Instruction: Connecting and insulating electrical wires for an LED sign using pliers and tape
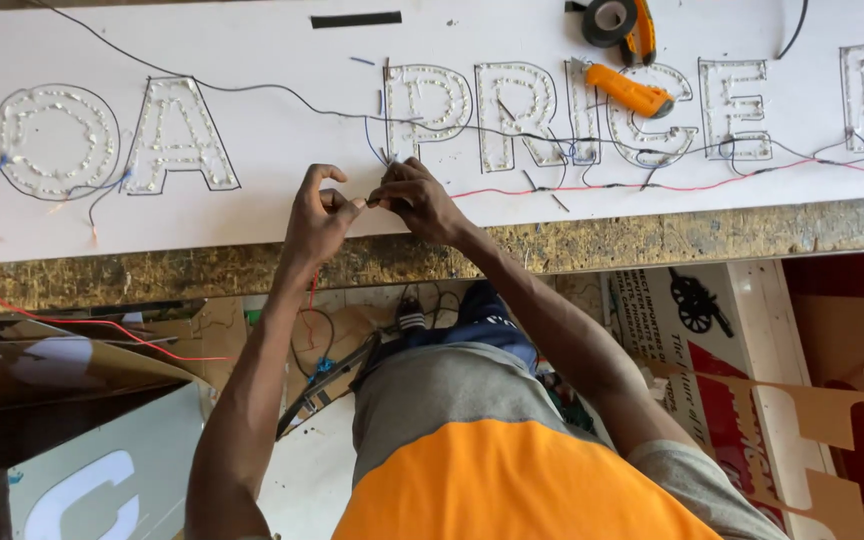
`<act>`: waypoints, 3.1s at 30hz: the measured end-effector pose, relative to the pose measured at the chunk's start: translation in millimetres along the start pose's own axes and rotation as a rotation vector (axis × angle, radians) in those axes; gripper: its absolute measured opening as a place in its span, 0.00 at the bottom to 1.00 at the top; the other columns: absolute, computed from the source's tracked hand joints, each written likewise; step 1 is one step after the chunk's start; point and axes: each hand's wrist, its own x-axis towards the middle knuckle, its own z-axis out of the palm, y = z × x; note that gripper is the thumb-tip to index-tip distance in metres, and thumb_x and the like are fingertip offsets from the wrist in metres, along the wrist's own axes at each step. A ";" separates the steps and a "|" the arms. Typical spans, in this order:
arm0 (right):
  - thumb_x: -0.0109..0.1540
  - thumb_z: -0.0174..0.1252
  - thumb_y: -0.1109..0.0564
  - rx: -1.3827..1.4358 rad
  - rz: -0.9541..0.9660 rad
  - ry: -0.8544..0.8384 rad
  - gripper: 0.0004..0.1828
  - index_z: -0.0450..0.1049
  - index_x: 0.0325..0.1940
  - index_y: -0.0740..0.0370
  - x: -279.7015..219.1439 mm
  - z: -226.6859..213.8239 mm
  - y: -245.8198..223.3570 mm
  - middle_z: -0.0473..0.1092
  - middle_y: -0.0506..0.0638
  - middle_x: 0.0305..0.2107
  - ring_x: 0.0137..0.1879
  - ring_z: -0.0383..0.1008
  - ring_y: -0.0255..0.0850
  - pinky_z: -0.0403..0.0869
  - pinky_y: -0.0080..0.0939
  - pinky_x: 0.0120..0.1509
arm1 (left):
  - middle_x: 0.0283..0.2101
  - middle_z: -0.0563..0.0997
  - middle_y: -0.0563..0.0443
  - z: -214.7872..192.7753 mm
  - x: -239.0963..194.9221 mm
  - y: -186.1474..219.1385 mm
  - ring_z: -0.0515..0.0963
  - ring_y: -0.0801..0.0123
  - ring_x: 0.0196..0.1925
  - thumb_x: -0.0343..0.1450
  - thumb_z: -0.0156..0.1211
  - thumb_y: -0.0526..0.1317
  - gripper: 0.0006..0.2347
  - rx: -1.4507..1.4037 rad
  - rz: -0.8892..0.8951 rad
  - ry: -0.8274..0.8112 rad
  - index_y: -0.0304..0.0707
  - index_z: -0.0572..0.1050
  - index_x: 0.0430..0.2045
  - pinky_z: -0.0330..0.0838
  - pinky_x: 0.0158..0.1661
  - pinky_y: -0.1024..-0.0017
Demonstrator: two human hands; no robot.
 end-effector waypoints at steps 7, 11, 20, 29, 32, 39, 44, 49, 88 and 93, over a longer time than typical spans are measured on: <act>0.75 0.64 0.52 -0.002 -0.003 0.012 0.08 0.86 0.46 0.55 -2.3 1.1 1.0 0.72 0.53 0.43 0.53 0.73 0.54 0.73 0.54 0.63 | 0.40 0.75 0.49 18.8 -12.9 -10.5 0.81 0.62 0.26 0.86 0.56 0.31 0.04 0.767 0.325 0.055 0.34 0.79 0.49 0.76 0.27 0.62; 0.74 0.66 0.52 -0.015 -0.064 0.028 0.08 0.86 0.46 0.57 -3.9 0.2 1.8 0.73 0.55 0.43 0.52 0.74 0.57 0.74 0.55 0.62 | 0.34 0.80 0.43 3.3 -6.0 -11.5 0.86 0.48 0.31 0.89 0.49 0.41 0.14 0.522 0.079 -0.166 0.34 0.82 0.46 0.79 0.35 0.49; 0.73 0.66 0.54 -0.016 -0.073 0.012 0.06 0.85 0.45 0.56 -6.9 -3.1 -14.5 0.72 0.53 0.44 0.54 0.73 0.55 0.74 0.55 0.62 | 0.22 0.75 0.48 1.9 16.6 -32.1 0.79 0.58 0.28 0.83 0.62 0.36 0.09 0.337 -0.028 -0.242 0.36 0.82 0.32 0.74 0.37 0.48; 0.74 0.63 0.56 -0.012 -0.020 0.013 0.08 0.86 0.52 0.58 -3.2 -12.6 -27.8 0.76 0.57 0.47 0.55 0.76 0.58 0.76 0.55 0.60 | 0.30 0.82 0.39 -3.9 13.7 13.0 0.86 0.42 0.37 0.86 0.58 0.40 0.10 0.342 0.058 -0.179 0.34 0.83 0.41 0.81 0.41 0.39; 0.75 0.62 0.60 0.087 0.051 0.053 0.10 0.86 0.58 0.61 -1.4 -27.5 -36.5 0.78 0.60 0.50 0.54 0.80 0.58 0.79 0.54 0.56 | 0.37 0.84 0.34 -0.1 33.3 20.9 0.88 0.37 0.43 0.88 0.56 0.47 0.15 0.274 0.104 0.020 0.32 0.83 0.49 0.82 0.40 0.38; 0.75 0.61 0.67 0.063 0.087 0.116 0.12 0.83 0.61 0.63 68.0 -78.3 -5.7 0.76 0.58 0.54 0.52 0.82 0.49 0.84 0.43 0.51 | 0.44 0.75 0.39 -7.4 166.9 17.6 0.80 0.51 0.44 0.75 0.61 0.19 0.13 0.436 0.443 0.536 0.28 0.78 0.53 0.78 0.44 0.59; 0.76 0.58 0.65 0.094 0.080 0.120 0.11 0.82 0.61 0.60 130.4 -95.0 23.2 0.76 0.54 0.52 0.47 0.80 0.46 0.80 0.43 0.51 | 0.53 0.72 0.36 -18.8 246.9 -25.4 0.74 0.44 0.54 0.76 0.61 0.20 0.17 0.653 0.272 0.547 0.23 0.77 0.60 0.75 0.51 0.52; 0.76 0.58 0.62 0.159 0.148 0.082 0.11 0.83 0.60 0.60 148.5 -93.0 54.1 0.76 0.53 0.52 0.48 0.81 0.45 0.80 0.41 0.49 | 0.47 0.75 0.36 -17.2 271.8 -19.2 0.74 0.42 0.47 0.72 0.58 0.18 0.11 0.546 0.225 0.600 0.29 0.80 0.43 0.71 0.46 0.51; 0.71 0.66 0.63 1.147 0.297 0.204 0.09 0.77 0.51 0.73 71.4 -41.6 -60.1 0.77 0.57 0.33 0.46 0.87 0.50 0.87 0.43 0.45 | 0.47 0.73 0.52 -62.5 93.7 104.3 0.77 0.48 0.66 0.82 0.67 0.35 0.06 0.406 0.929 0.010 0.51 0.84 0.36 0.71 0.65 0.49; 0.77 0.63 0.61 0.989 0.274 0.178 0.03 0.78 0.55 0.57 62.7 -83.1 -61.3 0.82 0.52 0.38 0.52 0.88 0.48 0.83 0.50 0.55 | 0.59 0.83 0.37 -55.1 98.8 85.4 0.85 0.53 0.61 0.87 0.60 0.31 0.20 0.061 0.592 0.071 0.38 0.65 0.76 0.83 0.58 0.59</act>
